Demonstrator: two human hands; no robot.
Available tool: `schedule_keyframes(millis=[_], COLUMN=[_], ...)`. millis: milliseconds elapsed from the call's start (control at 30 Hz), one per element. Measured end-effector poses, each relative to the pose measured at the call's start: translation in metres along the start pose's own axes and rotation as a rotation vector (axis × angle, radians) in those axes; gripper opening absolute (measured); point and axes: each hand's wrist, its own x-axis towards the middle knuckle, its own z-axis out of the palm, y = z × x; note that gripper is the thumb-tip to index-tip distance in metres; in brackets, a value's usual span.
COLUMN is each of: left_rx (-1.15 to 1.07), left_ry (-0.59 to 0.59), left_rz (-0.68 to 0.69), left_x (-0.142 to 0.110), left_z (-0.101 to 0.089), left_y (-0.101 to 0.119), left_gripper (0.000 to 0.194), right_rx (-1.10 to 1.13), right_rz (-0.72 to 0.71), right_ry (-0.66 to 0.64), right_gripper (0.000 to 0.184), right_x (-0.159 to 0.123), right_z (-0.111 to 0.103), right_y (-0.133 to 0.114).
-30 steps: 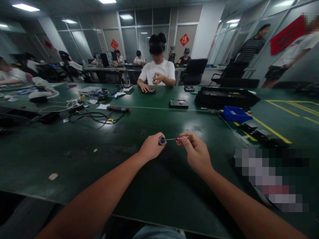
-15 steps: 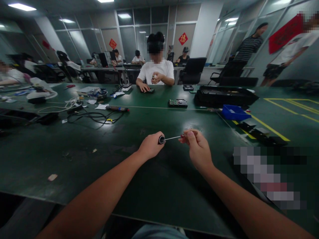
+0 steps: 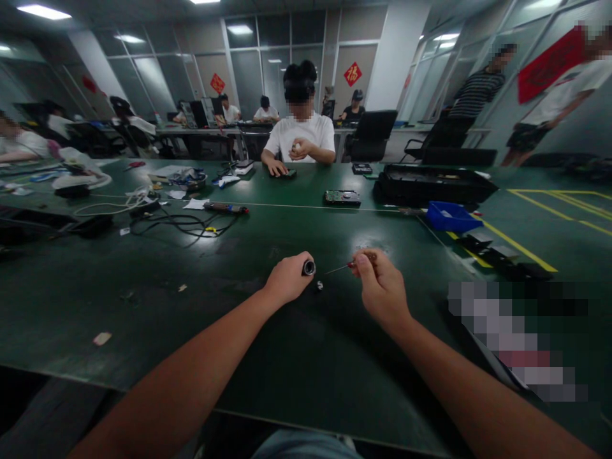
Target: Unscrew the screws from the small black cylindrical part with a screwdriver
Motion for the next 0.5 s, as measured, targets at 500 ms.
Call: schedule_keyframes(millis=[500], left_rx=[-0.082], left_ry=[0.051], left_rz=[-0.011], left_x=[-0.001], left_z=[0.001], left_y=[0.004], left_gripper=[0.005], right_rx=[-0.546], right_rz=[0.078], right_ry=[-0.33], right_gripper=[0.021], right_x=[0.008], right_z=[0.001], right_y=[0.01])
